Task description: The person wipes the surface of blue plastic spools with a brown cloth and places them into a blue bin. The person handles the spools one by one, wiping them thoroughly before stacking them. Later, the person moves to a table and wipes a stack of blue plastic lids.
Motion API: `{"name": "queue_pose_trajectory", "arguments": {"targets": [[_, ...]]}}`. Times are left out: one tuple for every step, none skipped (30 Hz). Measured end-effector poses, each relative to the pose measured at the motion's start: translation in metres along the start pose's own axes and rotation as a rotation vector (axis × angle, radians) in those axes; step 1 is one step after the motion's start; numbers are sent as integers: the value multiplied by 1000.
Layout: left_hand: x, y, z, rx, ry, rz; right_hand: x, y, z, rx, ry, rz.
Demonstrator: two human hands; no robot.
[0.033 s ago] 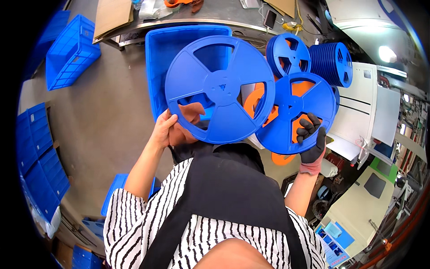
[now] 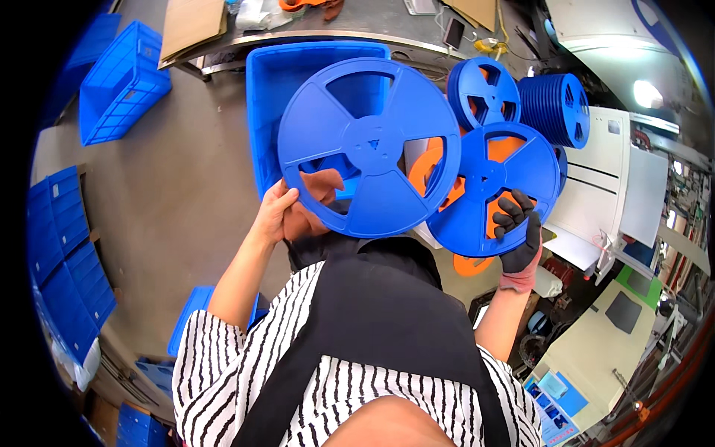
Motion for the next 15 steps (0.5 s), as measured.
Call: {"name": "queue_pose_trajectory", "arguments": {"targets": [[2,11,-3,5,2,-2,-1,-2,2,-116,-37,35],[3,15,-1,17,1,12,-1,-4,3,-231,-72,70],[5,18,0,29,0,25,-2,-6,3,-347,-106,105],[4,20,0,42,1,39,-3,-7,5,-464,-139,141],[2,14,4,32,2,111,-6,-11,5,-517,-133,191],[2,18,6,103,-3,144,-7,-11,7,-549,-112,154],[5,26,11,174,-8,176,-9,-9,12,-582,-92,119],[10,32,13,243,-12,205,-11,-7,14,-618,-70,84],[17,41,11,258,9,308,-11,-7,16,-661,-44,40],[29,55,7,350,12,375,-12,-8,17,-616,-37,55],[48,74,-1,443,24,437,-13,-7,20,-575,-32,79],[63,91,-8,535,31,502,-15,-5,23,-531,-27,99],[76,103,-15,581,70,522,-15,-4,25,-519,-26,83],[89,115,-21,623,106,541,-14,-7,25,-520,7,50],[97,126,-29,663,148,561,-15,-11,26,-523,35,18]]}}
Point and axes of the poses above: each hand's wrist, its own x-axis towards the middle knuckle, its own y-axis out of the back of the hand, z = x × y, the point moved 3 cm from there along x, towards the middle knuckle, and after that the axes turned 15 degrees about y, right-handed, at the moved point
